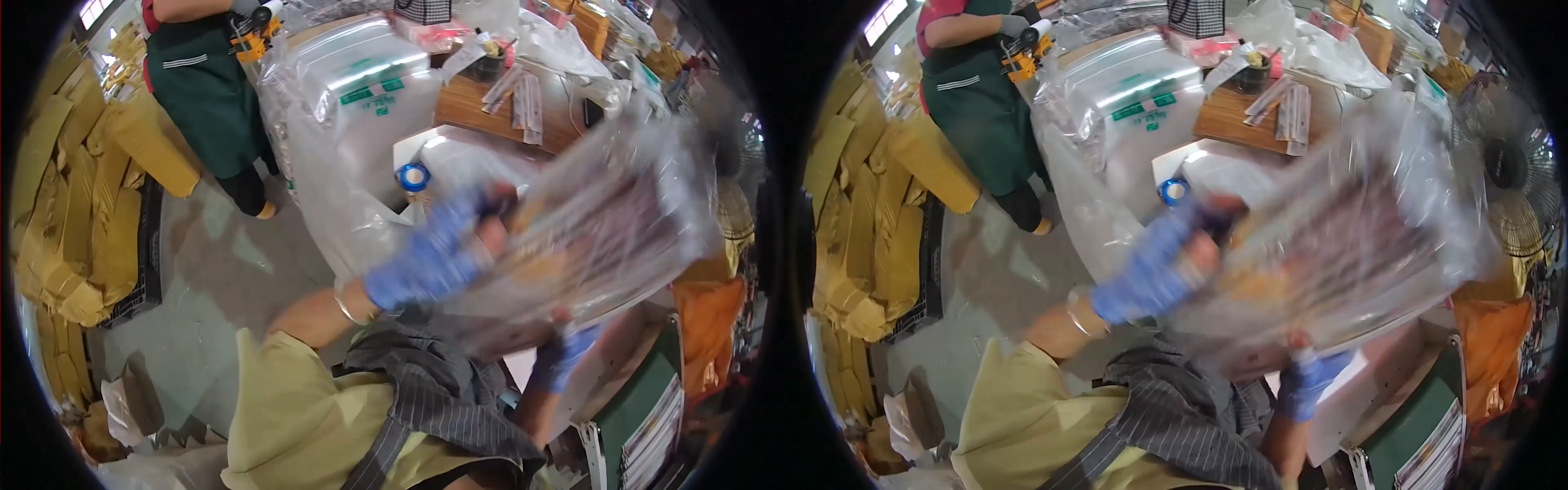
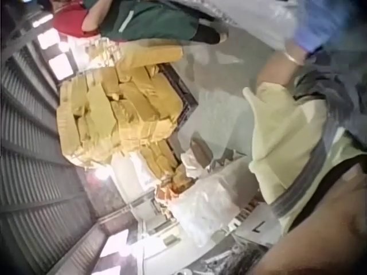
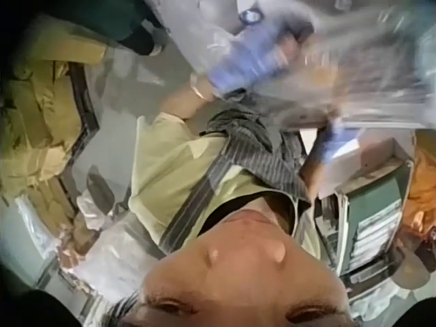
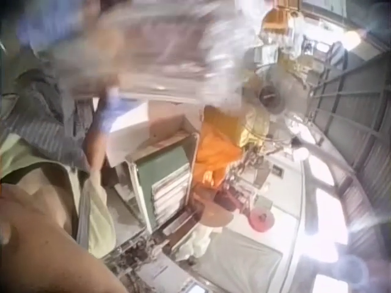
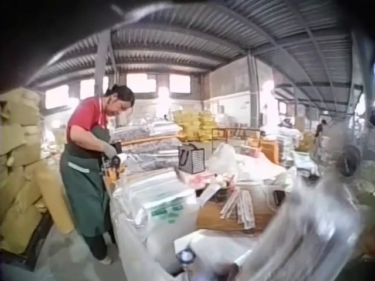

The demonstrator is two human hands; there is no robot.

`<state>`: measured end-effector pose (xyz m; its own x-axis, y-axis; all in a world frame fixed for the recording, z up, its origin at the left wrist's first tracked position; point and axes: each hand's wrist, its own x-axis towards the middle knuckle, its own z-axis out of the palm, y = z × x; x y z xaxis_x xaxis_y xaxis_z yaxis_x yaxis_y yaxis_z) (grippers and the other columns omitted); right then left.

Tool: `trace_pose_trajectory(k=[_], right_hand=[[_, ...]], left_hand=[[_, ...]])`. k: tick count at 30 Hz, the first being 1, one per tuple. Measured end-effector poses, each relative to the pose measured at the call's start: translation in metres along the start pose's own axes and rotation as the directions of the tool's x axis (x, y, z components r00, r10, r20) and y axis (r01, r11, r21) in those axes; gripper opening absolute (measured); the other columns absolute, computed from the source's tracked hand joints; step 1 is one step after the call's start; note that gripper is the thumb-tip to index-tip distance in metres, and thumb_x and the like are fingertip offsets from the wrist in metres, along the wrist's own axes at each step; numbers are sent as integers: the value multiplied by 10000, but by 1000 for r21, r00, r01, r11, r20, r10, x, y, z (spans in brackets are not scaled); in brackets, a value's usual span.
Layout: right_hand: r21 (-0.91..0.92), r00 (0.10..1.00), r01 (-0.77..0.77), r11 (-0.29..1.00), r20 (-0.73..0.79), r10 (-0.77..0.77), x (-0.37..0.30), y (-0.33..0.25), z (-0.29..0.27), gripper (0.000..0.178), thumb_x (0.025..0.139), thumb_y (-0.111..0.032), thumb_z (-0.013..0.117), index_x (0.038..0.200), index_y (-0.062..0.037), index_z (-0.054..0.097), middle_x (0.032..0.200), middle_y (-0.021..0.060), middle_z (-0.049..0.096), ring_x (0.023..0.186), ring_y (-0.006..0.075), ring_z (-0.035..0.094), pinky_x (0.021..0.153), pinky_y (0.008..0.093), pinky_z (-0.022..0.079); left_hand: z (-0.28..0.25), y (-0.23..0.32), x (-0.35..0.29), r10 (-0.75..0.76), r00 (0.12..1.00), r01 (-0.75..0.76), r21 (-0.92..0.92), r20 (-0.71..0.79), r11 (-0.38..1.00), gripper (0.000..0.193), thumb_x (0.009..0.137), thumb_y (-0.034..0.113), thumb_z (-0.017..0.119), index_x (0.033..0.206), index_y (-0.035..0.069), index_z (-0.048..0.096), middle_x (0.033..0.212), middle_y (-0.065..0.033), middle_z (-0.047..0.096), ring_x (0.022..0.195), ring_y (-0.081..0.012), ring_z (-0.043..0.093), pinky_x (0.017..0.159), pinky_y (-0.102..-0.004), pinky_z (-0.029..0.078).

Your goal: Packaging bundles of sticks into plastic bags and sealing them at a factory workstation.

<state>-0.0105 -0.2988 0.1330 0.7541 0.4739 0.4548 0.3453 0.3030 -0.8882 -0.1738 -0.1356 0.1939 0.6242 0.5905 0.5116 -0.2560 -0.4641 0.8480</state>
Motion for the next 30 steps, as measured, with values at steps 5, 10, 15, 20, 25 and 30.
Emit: trace_pose_trajectory(k=[5,10,15,20,25,30], right_hand=[[-17,869,474,881,170,-464,81,-96,118,448,640,-54,704,1046,28,534,969,79,558,822,160,525,759,277,439],[448,900,-142,883,430,-73,67,-134,217,311,724,-127,638,997,3,561,923,101,589,779,172,588,685,280,515],[590,688,-710,385,698,199,49,-13,248,402,711,-348,703,965,-61,578,969,79,605,928,204,577,855,360,472],[285,571,-704,650,771,280,41,65,221,459,692,-211,706,1062,-12,522,969,83,596,878,209,590,799,333,490],[82,811,-203,976,572,121,33,30,243,485,629,-65,660,1075,16,486,909,91,596,779,152,573,703,291,485],[154,859,136,979,473,-194,-5,-16,273,597,613,-116,691,1139,-1,433,963,109,572,837,191,566,766,312,461]], left_hand=[[-150,-39,13,279,841,371,869,-464,328,511,720,190,651,1162,42,444,1150,-138,487,1030,-261,480,885,-371,401],[-252,-220,-113,-99,832,324,334,-546,885,622,739,309,596,1277,74,390,1219,-137,445,1155,-288,389,1015,-370,275],[-225,-144,-113,-240,948,317,628,-206,711,634,715,163,587,1305,85,369,1263,-143,431,1163,-274,421,1001,-337,312],[-251,-57,-89,-546,832,412,773,-103,482,687,679,58,577,1322,56,333,1291,-170,412,1173,-280,426,992,-305,337],[-256,-40,-87,-556,831,391,719,-8,574,664,630,49,586,1260,-19,387,1248,-173,454,1147,-269,451,985,-307,342],[-303,-89,-54,-553,814,423,470,180,775,455,886,250,431,1296,63,365,1263,-79,445,1145,-222,416,1010,-324,298]])
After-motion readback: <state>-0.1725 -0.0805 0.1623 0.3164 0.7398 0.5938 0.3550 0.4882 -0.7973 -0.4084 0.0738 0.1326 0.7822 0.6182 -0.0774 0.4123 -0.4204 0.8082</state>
